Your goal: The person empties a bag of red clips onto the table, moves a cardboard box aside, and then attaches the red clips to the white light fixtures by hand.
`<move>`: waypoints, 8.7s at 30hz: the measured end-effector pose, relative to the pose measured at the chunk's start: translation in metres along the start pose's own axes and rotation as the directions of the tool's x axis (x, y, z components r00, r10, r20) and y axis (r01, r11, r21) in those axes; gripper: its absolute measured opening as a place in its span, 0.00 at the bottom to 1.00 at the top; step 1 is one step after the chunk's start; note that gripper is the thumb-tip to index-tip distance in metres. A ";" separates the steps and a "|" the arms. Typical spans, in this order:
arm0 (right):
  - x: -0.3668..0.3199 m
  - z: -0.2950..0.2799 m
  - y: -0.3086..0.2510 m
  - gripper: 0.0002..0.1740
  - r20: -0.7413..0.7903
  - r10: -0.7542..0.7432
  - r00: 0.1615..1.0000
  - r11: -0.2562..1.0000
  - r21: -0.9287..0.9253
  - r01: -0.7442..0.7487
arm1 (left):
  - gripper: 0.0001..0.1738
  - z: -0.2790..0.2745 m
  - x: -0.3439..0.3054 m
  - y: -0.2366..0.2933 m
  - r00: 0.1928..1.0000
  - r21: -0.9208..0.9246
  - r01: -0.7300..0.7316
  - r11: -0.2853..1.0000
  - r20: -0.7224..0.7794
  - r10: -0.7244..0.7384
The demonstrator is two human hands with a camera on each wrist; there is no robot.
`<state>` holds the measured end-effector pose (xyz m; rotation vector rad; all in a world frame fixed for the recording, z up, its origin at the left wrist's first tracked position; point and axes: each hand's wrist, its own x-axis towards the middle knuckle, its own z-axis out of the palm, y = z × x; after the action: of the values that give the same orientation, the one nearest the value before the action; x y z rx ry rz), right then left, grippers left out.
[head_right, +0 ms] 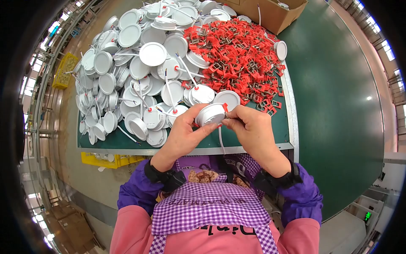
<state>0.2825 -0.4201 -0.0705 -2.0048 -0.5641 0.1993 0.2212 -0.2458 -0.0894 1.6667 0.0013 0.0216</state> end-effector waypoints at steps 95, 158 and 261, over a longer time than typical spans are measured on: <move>0.000 -0.007 -0.007 0.04 -0.100 -0.018 0.995 0.993 0.114 0.029 | 0.19 0.030 0.011 -0.015 0.995 -0.430 -0.023 0.903 -0.095 -0.020; 0.000 -0.033 0.036 0.08 0.177 0.271 0.946 0.837 0.443 -0.322 | 0.16 0.007 0.002 -0.019 0.943 -0.669 0.313 0.674 0.135 -0.304; 0.003 -0.016 0.049 0.11 0.107 0.270 0.957 0.751 0.598 -0.278 | 0.33 0.007 0.019 0.012 0.846 0.531 -0.492 0.690 0.104 0.523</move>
<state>0.3057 -0.4502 -0.1050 -1.4340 -0.1633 0.5103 0.2402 -0.2538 -0.0780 2.1906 -0.4599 0.5414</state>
